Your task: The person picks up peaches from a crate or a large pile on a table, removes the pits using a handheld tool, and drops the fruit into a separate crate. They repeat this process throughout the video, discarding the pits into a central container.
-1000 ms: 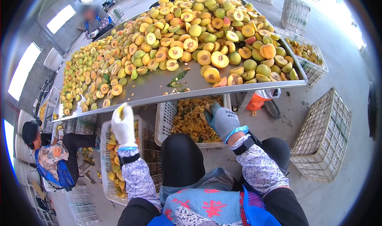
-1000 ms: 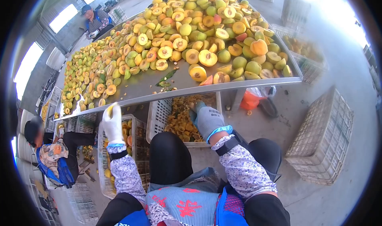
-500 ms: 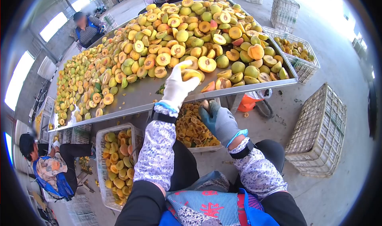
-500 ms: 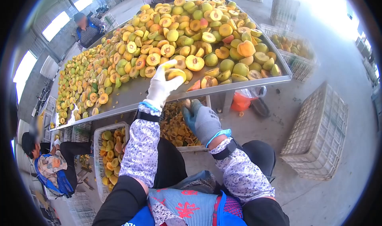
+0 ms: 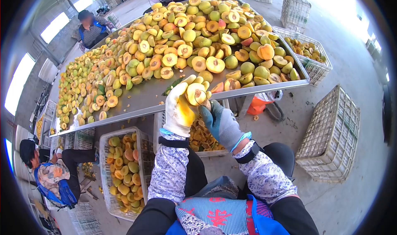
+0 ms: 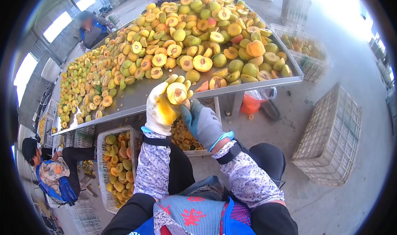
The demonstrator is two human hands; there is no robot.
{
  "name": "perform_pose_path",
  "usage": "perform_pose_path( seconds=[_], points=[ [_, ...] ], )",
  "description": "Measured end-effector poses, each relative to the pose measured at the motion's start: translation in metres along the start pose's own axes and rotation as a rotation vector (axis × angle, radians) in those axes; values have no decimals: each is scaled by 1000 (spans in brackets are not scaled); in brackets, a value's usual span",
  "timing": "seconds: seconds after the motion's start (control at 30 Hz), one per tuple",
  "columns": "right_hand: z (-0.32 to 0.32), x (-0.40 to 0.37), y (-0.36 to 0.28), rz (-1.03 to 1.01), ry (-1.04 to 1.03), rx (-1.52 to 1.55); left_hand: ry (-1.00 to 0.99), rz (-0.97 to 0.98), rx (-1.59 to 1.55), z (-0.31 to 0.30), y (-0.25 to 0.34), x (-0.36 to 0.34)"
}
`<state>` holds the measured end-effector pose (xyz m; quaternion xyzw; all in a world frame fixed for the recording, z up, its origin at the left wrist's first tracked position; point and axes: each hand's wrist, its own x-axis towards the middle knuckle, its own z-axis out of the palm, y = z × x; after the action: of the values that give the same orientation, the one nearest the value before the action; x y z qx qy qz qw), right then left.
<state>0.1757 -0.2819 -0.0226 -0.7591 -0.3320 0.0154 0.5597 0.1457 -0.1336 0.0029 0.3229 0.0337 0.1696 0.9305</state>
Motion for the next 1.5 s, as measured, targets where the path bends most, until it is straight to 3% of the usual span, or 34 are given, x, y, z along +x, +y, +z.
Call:
perform_pose_path(
  seconds=[0.07, 0.27, 0.5, 0.57, 0.67, 0.77, 0.87, 0.97, 1.07, 1.27, 1.3, 1.4, 1.43, 1.5],
  points=[
    [0, -1, -4, 35, -23, 30, -24, -48, -18, 1, 1, -1],
    [10, -6, 0, 8, -48, 17, 227, -14, 64, -1, -8, 1],
    [7, -9, 1, 25, -91, -159, 41, -60, 201, -10, -2, -5],
    [2, -7, -1, 20, -124, -174, 66, -29, 296, -7, 0, -10],
    [13, -10, 10, -1, -145, -92, 74, 23, 352, -6, -2, -15],
    [39, -19, 21, 11, -104, 360, 78, 58, 384, -1, -2, -19],
    [31, -21, 12, 82, -191, 189, 101, 54, 419, 2, -1, -19],
    [41, -23, 14, 185, -232, 413, 98, 67, 412, 9, -1, -17],
    [17, -14, -20, 611, -469, 678, 100, 14, 394, 12, 2, -18],
    [25, -18, -5, 393, -349, 442, 48, -20, 528, 10, 10, -14],
    [26, -20, -12, 444, -367, 590, 47, -24, 513, 11, 8, -14],
    [-5, -10, -36, 813, -781, 963, -63, -87, 241, 5, 9, -17],
    [2, -15, -26, 741, -825, 1002, -68, -101, 281, 5, 11, -18],
    [1, -13, -20, 790, -851, 1017, -165, -116, 236, -4, 13, -15]
  ],
)
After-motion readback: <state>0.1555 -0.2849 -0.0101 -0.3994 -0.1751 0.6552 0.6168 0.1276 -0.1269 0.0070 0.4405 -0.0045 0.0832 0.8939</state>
